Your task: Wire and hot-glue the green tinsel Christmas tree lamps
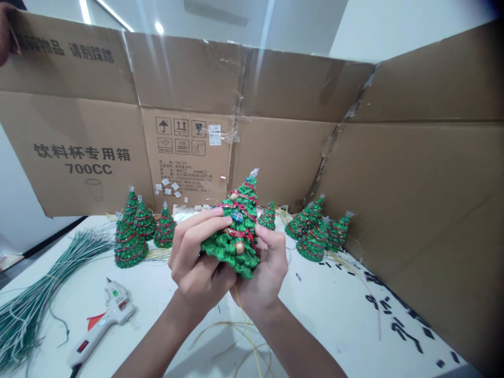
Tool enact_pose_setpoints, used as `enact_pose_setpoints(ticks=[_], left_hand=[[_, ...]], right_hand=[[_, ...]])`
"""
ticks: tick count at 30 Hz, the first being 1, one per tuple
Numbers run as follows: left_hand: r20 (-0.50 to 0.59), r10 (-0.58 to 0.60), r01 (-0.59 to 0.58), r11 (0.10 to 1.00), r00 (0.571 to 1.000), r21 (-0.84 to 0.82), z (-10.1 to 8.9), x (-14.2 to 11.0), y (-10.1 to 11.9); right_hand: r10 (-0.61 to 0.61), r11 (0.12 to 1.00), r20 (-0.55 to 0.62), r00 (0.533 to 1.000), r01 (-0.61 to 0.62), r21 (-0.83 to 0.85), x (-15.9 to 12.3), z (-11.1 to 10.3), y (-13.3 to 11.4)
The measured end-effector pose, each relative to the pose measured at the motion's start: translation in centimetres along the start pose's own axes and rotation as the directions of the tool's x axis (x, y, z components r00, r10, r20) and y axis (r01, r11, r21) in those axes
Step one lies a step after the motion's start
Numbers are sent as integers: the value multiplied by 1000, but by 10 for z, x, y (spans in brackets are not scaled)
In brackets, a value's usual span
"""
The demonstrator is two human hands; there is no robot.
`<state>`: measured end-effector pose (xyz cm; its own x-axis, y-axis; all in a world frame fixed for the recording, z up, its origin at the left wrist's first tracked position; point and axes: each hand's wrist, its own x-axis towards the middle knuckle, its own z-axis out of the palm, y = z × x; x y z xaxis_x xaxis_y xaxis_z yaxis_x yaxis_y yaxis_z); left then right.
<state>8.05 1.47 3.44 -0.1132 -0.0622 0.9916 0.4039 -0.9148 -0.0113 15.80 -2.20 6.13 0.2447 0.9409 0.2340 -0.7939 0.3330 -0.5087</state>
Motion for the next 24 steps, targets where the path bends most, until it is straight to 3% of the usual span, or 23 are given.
enact_pose_setpoints(ticks=[5, 13, 24], left_hand=[[31, -7, 8, 1000, 999, -8, -2, 1, 0], [68, -49, 51, 998, 996, -23, -6, -4, -1], [129, 22, -19, 1000, 991, -25, -12, 9, 2]], right_hand=[[32, 999, 20, 999, -32, -11, -1, 0, 2], [-44, 998, -20, 999, 43, -36, -2, -1, 5], [-6, 1000, -16, 1000, 7, 4, -5, 3, 2]])
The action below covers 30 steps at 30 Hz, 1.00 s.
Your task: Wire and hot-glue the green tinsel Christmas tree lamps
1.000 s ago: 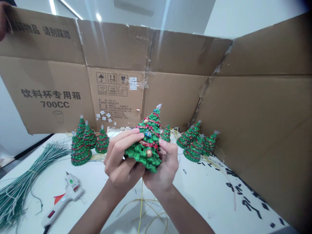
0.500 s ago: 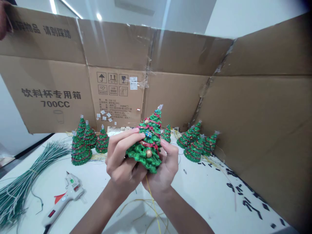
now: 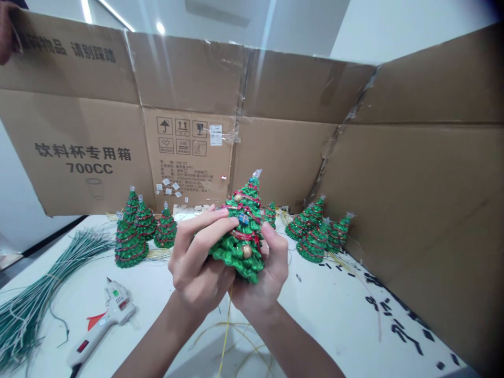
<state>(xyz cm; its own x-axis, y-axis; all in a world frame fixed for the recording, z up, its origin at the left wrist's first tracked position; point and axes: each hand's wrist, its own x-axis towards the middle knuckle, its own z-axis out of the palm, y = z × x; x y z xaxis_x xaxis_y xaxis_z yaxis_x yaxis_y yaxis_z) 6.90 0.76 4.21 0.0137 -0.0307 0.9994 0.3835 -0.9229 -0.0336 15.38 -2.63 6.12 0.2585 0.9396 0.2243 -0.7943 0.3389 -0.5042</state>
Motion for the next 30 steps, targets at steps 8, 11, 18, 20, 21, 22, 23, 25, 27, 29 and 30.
enact_pose_setpoints(ticks=[8, 11, 18, 20, 21, 22, 23, 25, 27, 29, 30], left_hand=[[-3, -39, 39, 999, 999, -21, 0, -4, 0], [18, -35, 35, 999, 999, -3, -1, -7, -1], [-9, -13, 13, 999, 1000, 46, -1, -11, -2], [-21, -34, 35, 999, 999, 29, 1, -12, -2], [-29, -49, 49, 999, 998, 13, 2, -14, -3], [-37, -64, 64, 998, 997, -4, 2, -15, -3], [-43, -77, 76, 997, 996, -16, 3, -16, -4], [-39, -84, 83, 996, 996, -27, 3, -17, -5], [-13, -87, 87, 996, 996, -18, 2, -17, -5], [7, -110, 110, 994, 994, 1, 1, -15, -5], [12, -122, 122, 992, 992, 6, 0, -14, -5]], right_hand=[[4, 1000, 29, 1000, -3, -22, -1, 3, -3], [9, 1000, 11, 1000, -9, -10, -1, 2, -3], [-22, 999, 26, 999, 21, 31, -3, 2, -2], [-40, 999, 31, 999, 39, 36, -4, 2, -2], [-47, 998, 32, 998, 46, 39, -4, 2, -2], [-52, 998, 32, 998, 51, 40, -5, 2, -2], [-55, 998, 30, 998, 54, 38, -5, 1, -2], [-49, 999, 31, 998, 49, 21, -5, 2, -3], [-37, 999, 30, 999, 37, 1, -5, 2, -3], [-36, 999, 22, 999, 36, -9, -3, 2, -4], [-41, 999, 18, 999, 42, -12, -3, 3, -4]])
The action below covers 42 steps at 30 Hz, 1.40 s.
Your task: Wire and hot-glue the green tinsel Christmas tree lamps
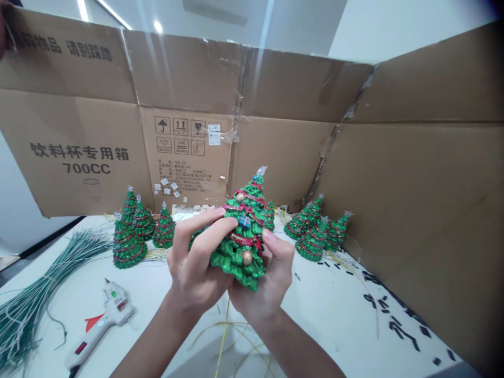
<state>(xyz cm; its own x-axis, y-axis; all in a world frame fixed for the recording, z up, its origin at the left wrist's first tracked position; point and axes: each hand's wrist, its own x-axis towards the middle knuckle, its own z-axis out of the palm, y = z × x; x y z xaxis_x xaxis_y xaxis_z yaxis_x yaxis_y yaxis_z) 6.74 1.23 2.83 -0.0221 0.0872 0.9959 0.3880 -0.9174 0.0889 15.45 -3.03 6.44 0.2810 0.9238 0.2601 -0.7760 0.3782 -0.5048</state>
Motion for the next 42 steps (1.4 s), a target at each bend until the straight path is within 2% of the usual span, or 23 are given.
enact_pose_setpoints(ticks=[7, 14, 35, 42], left_hand=[[40, -16, 15, 1000, 999, 11, -1, 6, 0], [68, -35, 35, 999, 997, 11, -3, 6, -2], [102, -70, 72, 997, 992, -17, -3, 8, -2], [116, -100, 111, 990, 988, -89, 0, 7, -5]], right_hand=[[-45, 999, -46, 998, 45, 6, 4, -2, 3], [-55, 998, -10, 998, 54, -38, 5, -6, 5], [-45, 999, -120, 992, 47, 9, 2, -4, 6], [-66, 998, -46, 997, 66, -15, 4, -2, 2]])
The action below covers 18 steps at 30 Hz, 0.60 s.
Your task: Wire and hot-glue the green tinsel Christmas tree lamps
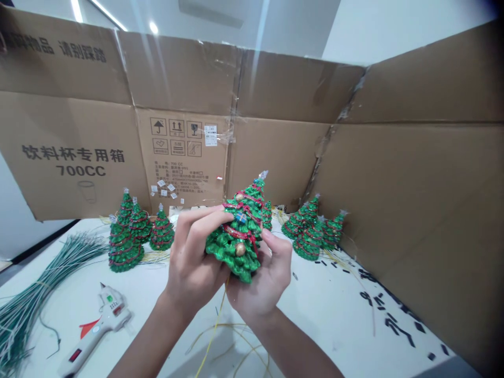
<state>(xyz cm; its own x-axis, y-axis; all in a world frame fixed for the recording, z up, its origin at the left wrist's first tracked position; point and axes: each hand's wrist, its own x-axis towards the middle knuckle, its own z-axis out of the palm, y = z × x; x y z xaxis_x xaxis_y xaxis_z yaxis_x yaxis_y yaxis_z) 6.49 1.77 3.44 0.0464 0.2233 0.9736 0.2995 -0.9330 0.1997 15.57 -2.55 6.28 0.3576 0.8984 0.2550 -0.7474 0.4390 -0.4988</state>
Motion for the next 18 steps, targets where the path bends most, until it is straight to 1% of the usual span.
enact_pose_setpoints(ticks=[3, 6, 9, 11, 13, 15, 16, 18], left_hand=[[39, 19, -19, 1000, 999, 14, 0, 3, -1], [86, 107, -113, 992, 990, 63, 0, 6, -3], [131, 213, -225, 970, 968, 88, 0, 10, -4], [185, 251, -274, 955, 950, 117, -1, 13, -2], [256, 235, -289, 936, 938, 202, -4, 17, 5], [325, 178, -276, 918, 929, 286, -10, 20, 15], [356, 151, -266, 916, 922, 301, -15, 21, 20], [405, 104, -231, 932, 908, 279, -29, 21, 28]], right_hand=[[-3, 1000, -36, 999, 3, -9, 2, -1, -1], [-31, 1000, -86, 996, 30, -8, 5, -2, -2], [-52, 998, -54, 997, 51, -26, 8, -4, -3], [-63, 997, -26, 998, 62, -36, 12, -5, -5], [-85, 996, -22, 996, 84, -44, 17, -6, -10], [-124, 991, -32, 992, 122, -59, 23, -7, -14], [-159, 985, -32, 987, 157, -77, 27, -7, -17], [-239, 968, -55, 970, 233, -95, 33, -8, -22]])
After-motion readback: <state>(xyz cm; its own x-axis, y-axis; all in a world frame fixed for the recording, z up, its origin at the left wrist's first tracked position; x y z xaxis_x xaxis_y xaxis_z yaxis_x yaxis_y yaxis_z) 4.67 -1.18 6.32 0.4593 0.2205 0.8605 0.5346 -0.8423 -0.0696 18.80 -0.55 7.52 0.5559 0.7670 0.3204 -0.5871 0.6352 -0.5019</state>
